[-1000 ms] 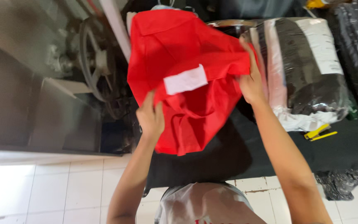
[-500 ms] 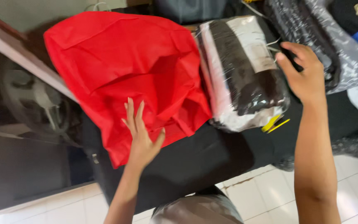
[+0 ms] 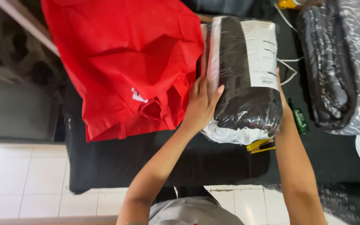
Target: The person uses a yellow box cutter to open a plastic-wrapped package of dark clothing on a table. They then place the package into a red reusable shopping bag and arrange it. Finally, the person picks up a stack of folded dark blue garments from a nearby shelf.
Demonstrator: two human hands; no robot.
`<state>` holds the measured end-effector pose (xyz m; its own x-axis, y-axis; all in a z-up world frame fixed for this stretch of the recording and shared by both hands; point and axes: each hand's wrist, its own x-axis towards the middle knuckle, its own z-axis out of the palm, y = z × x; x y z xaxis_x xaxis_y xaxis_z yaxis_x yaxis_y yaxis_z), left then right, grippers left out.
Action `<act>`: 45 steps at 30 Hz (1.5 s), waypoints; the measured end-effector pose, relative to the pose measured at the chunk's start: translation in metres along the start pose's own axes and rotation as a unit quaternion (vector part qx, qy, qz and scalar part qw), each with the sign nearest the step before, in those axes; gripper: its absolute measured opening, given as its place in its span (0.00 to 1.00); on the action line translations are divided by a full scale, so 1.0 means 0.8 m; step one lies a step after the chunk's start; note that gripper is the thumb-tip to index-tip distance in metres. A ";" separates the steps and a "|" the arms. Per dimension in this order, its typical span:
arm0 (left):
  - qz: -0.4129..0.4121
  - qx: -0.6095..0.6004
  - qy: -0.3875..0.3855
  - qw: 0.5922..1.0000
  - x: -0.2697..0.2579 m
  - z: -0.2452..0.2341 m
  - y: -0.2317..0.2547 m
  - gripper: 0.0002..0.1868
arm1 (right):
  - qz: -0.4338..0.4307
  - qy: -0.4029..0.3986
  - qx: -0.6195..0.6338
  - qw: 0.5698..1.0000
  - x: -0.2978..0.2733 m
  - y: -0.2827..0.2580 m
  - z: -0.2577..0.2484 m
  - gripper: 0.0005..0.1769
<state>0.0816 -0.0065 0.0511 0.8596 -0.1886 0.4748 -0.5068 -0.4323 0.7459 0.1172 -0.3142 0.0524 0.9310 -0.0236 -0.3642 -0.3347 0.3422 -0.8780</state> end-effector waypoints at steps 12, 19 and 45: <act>-0.264 -0.279 -0.117 0.916 0.025 0.007 -0.036 0.59 | 0.044 0.043 0.056 0.997 -0.094 -0.001 0.084 0.52; -0.203 -0.208 -0.201 0.935 -0.083 -0.036 -0.024 0.50 | 0.022 0.053 0.091 0.994 -0.208 0.055 0.112 0.46; -0.253 0.164 -0.042 0.952 -0.112 -0.393 -0.187 0.23 | -0.081 -0.192 -0.747 0.631 -0.199 0.083 0.465 0.56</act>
<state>0.0596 0.3525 0.0442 0.9976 0.0538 0.0440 0.0098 -0.7362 0.6767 0.0011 0.0613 0.1676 0.8408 0.3835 -0.3820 0.2736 -0.9100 -0.3114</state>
